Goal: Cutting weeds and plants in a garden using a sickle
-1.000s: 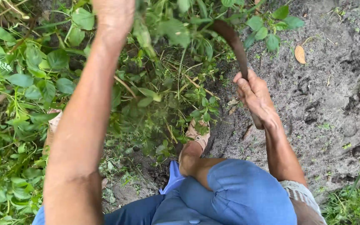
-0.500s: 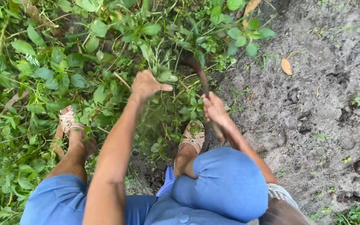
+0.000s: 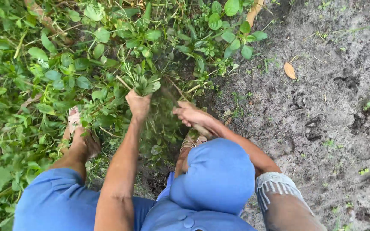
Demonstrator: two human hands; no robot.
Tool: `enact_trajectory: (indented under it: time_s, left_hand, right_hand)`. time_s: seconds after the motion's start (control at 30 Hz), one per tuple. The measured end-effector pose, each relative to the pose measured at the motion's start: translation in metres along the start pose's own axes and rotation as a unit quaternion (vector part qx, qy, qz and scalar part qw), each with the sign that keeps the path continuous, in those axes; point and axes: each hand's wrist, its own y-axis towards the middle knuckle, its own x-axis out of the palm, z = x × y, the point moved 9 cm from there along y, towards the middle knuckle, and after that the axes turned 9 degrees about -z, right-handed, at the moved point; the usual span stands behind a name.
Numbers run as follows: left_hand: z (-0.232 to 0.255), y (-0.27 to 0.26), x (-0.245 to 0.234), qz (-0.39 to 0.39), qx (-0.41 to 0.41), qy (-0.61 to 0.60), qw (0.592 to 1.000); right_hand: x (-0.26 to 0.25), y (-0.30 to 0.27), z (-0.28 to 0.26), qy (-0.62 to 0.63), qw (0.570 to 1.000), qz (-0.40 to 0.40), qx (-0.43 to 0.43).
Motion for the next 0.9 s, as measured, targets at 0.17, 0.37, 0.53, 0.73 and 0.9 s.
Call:
enact_trajectory:
  time_s: [0.17,0.37,0.53,0.73,0.9]
  left_hand:
    - [0.008,0.008,-0.031,0.058,-0.034,0.075,0.995]
    - [0.078,0.027,-0.033,0.042,0.071,-0.047,0.995]
    - [0.097,0.020,-0.035,0.002,0.020,-0.128,0.992]
    - [0.144,-0.035,0.021,-0.312,-0.135,-0.025,0.940]
    - [0.065,-0.020,0.057,-0.309,-0.108,0.274,0.904]
  right_hand:
    - [-0.011,-0.019,0.029,-0.097,0.994,-0.041,0.029]
    - [-0.043,-0.077,0.025,-0.130,0.989,-0.057,0.038]
    - [-0.060,-0.116,-0.019,-0.060,0.998,0.022,0.019]
    - [-0.052,-0.098,-0.019,-0.166,0.986,-0.008,-0.025]
    - [-0.056,-0.077,0.006,-0.171,0.981,0.052,-0.081]
